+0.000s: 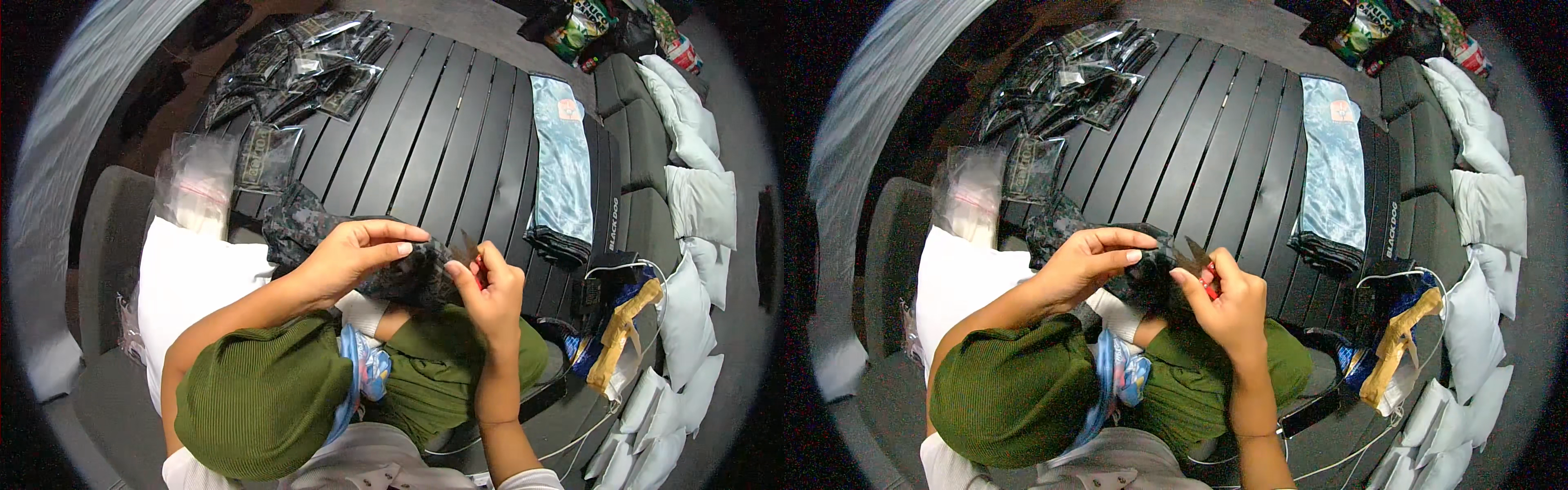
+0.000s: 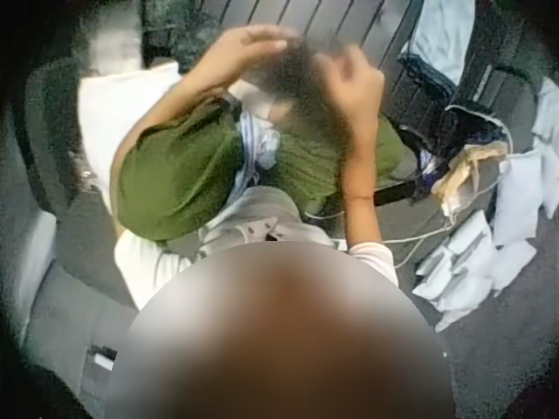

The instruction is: Folding a neck gaiter and sealing it in a plastic bag.

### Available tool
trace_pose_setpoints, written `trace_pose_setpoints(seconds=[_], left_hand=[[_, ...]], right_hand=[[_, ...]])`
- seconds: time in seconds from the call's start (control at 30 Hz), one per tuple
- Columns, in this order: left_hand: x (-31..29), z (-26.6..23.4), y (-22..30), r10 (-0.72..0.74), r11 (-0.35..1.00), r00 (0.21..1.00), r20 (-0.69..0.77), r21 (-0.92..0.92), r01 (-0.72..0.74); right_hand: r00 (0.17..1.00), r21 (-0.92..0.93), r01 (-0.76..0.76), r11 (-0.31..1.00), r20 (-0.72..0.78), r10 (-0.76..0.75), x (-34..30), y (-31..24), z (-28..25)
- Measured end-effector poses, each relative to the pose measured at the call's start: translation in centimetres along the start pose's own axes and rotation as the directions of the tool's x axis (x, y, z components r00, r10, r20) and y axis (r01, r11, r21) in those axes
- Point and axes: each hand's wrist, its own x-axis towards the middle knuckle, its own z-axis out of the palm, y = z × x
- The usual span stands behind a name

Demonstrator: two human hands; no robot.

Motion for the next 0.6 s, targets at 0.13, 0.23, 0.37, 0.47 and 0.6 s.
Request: trace_pose_setpoints(seconds=[0.13, 0.23, 0.37, 0.47, 0.6], left_hand=[[-0.2, -0.1, 0.3, -0.049, 0.999, 0.999, -0.02, -0.025, 0.048], [-0.1, 0.0, 0.2, -0.023, 0.999, 0.999, -0.044, -0.044, 0.021], [0.1, -0.5, -0.2, -0.037, 0.999, 0.999, -0.034, 0.017, 0.037], [-0.1, -0.5, 0.2, -0.042, 0.997, 0.999, -0.021, 0.059, 0.044], [-0.1, -0.3, 0.1, -0.002, 0.991, 1.0, 0.004, 0.132, 0.002]], right_hand=[[0.987, -0.026, 0.079, 0.997, 0.142, -0.074, -0.1, 0.3, 0.5], [0.985, -0.051, 0.094, 0.994, 0.147, -0.086, -0.2, 0.1, 0.7], [0.986, -0.066, 0.107, 0.992, 0.134, -0.097, -0.2, 0.2, 0.8], [0.987, -0.065, 0.098, 0.993, 0.135, -0.088, -0.1, -0.2, 1.2], [0.987, -0.086, 0.097, 0.991, 0.138, -0.085, -0.2, -0.4, 1.3]])
